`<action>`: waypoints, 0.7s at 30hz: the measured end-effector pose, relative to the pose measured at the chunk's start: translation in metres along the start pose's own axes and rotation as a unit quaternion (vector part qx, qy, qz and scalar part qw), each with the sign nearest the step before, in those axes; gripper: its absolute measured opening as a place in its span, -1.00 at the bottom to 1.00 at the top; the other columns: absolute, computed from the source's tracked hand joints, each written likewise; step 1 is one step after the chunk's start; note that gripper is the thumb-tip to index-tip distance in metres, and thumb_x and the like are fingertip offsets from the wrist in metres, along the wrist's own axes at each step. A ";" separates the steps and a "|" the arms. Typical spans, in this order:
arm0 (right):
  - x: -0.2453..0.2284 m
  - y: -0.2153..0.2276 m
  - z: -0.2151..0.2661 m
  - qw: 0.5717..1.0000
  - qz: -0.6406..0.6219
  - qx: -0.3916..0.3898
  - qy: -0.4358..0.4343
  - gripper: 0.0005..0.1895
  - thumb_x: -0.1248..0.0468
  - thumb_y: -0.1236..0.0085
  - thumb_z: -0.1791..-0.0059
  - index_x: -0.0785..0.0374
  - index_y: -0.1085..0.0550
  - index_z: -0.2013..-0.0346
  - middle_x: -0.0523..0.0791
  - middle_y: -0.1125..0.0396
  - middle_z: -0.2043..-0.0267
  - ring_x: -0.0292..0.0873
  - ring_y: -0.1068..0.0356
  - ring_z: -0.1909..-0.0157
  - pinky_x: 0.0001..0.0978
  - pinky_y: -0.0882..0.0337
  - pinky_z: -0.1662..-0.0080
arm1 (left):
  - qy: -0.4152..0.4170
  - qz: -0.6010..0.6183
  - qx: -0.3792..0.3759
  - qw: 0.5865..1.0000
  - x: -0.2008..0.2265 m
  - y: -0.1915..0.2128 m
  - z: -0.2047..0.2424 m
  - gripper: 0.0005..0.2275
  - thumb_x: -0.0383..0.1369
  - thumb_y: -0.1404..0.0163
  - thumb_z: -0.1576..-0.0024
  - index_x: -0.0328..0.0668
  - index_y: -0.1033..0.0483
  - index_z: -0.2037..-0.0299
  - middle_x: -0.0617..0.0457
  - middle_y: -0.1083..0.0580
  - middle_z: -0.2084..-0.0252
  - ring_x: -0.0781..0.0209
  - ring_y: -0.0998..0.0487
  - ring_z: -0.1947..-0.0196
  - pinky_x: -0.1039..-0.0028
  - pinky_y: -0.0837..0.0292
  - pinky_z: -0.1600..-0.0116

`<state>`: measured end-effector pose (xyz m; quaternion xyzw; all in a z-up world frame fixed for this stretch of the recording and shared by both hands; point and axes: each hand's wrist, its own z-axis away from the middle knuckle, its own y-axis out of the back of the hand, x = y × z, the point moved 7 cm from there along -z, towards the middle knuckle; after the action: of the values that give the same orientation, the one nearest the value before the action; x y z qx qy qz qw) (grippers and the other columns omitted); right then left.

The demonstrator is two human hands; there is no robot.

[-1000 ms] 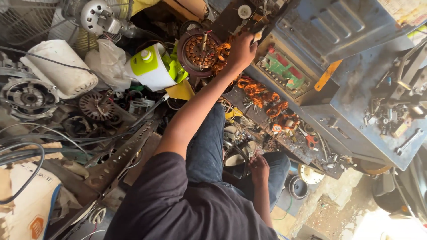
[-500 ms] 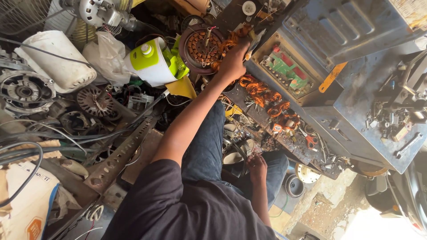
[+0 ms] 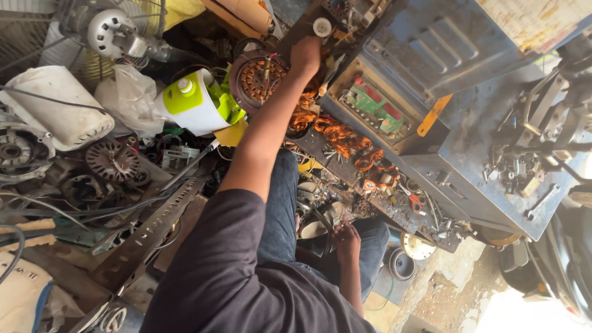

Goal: The person sits in a cluttered workshop and works on electrical components. They handle a small packet, then pick up a circular fan motor housing and manipulate its wires and internal parts using their hands.

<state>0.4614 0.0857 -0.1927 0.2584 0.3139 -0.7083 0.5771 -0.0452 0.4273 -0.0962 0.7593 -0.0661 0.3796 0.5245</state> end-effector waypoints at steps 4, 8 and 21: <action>0.007 0.004 -0.008 1.000 -0.011 -0.014 -0.017 -0.78 0.25 0.00 -0.10 0.30 -0.42 0.02 -0.09 -0.39 0.29 -0.16 -0.42 0.26 -0.27 -0.46 0.17 | -0.058 0.063 0.104 0.991 0.010 0.057 0.037 -0.83 -0.59 -0.06 -0.03 -0.27 -0.61 0.19 -0.16 -0.61 0.21 -0.11 -0.65 0.18 0.16 -0.54 0.02; 0.013 0.003 -0.014 0.999 0.009 -0.020 -0.032 -0.78 0.25 -0.02 -0.10 0.29 -0.42 0.02 -0.09 -0.40 0.28 -0.18 -0.42 0.25 -0.28 -0.45 0.17 | -0.072 0.077 0.113 0.988 0.018 0.099 0.105 -0.81 -0.58 -0.05 -0.13 -0.25 -0.59 0.07 -0.13 -0.60 0.15 -0.03 -0.65 0.18 0.26 -0.55 0.06; 0.011 0.006 -0.011 0.999 0.021 -0.028 -0.003 -0.72 0.24 -0.03 -0.08 0.31 -0.42 -0.05 -0.11 -0.40 0.25 -0.19 -0.43 0.21 -0.30 -0.47 0.13 | -0.200 0.003 0.068 0.977 0.034 0.127 0.174 -0.80 -0.57 -0.06 -0.11 -0.23 -0.58 0.08 -0.07 -0.59 0.03 0.03 -0.62 0.07 0.30 -0.53 -0.08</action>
<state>0.4647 0.0858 -0.2095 0.2465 0.3265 -0.6878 0.5996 0.0037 0.2339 -0.0070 0.8536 -0.1459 0.2249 0.4467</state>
